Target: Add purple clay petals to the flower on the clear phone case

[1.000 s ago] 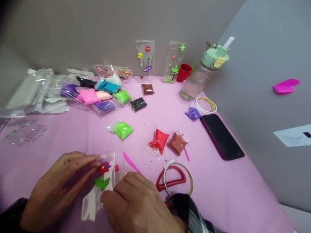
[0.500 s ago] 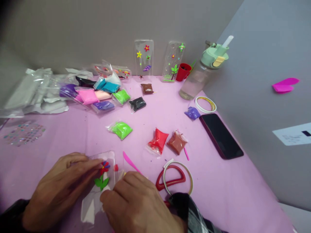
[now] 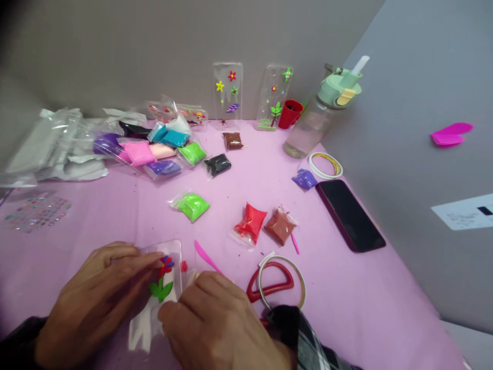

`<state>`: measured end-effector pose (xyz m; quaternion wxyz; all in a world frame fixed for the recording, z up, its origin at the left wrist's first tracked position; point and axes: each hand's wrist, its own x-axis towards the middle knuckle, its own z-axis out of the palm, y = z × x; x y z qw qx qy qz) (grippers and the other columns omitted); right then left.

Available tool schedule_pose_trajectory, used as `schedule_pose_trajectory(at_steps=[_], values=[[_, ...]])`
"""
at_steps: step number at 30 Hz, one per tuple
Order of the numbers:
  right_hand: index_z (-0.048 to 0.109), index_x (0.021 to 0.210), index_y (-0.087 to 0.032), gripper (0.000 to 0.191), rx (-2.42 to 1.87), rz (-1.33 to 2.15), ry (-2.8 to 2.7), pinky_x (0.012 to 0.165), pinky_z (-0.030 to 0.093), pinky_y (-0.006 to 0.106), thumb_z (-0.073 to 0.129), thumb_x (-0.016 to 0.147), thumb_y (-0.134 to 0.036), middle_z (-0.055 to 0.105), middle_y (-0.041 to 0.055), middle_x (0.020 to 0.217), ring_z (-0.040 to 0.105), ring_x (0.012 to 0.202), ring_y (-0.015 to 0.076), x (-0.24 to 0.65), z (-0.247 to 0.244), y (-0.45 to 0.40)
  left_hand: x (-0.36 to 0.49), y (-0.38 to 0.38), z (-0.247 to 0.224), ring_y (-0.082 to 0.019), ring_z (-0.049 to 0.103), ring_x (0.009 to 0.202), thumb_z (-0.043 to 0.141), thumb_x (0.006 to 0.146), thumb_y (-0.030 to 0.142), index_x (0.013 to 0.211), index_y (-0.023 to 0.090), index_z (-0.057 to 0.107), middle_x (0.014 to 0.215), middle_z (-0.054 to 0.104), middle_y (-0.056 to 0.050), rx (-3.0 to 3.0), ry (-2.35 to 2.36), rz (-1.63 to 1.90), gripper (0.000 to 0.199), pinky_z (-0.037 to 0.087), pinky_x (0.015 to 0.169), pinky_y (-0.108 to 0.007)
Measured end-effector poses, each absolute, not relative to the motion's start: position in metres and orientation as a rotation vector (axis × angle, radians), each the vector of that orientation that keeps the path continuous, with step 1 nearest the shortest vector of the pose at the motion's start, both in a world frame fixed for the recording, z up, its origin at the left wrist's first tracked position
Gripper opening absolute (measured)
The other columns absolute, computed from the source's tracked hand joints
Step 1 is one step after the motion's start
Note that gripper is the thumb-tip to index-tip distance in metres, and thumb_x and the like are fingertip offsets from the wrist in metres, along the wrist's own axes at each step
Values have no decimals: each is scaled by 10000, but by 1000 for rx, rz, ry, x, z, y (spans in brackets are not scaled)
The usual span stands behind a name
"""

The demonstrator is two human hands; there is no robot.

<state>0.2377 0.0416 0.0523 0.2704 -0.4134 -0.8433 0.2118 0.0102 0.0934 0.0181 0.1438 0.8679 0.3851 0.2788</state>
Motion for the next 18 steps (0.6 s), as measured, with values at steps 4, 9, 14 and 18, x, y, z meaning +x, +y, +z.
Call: schedule_pose_trajectory(at_steps=[4,9,14,18], values=[[653,871,-156,231,-1118,560,-2252,671,456,272,464,980,-79,621,28,709,539,697,164,238,54,42,8,94,17,-232,615,916,561,928,118,1249,272,605,932,712,-35,2544,1076,781,358,514,844,-401],[668,899,-142,231,-1101,550,-2236,692,473,284,462,979,-74,633,33,718,546,692,168,238,54,42,8,94,19,-240,614,933,570,918,123,1297,315,560,985,725,-14,2525,1082,789,425,501,879,-423],[664,898,-150,232,-1108,566,-2247,705,486,289,460,984,-80,633,31,718,550,698,166,238,55,41,9,93,18,-249,631,922,536,921,104,1275,304,589,945,724,-33,2523,1063,763,410,504,860,-439],[654,919,-159,235,-1109,569,-2246,699,490,284,443,989,-84,631,32,718,559,707,165,238,53,42,9,94,18,-253,642,916,554,910,126,1259,302,607,960,733,-29,2510,1081,779,395,515,864,-441]])
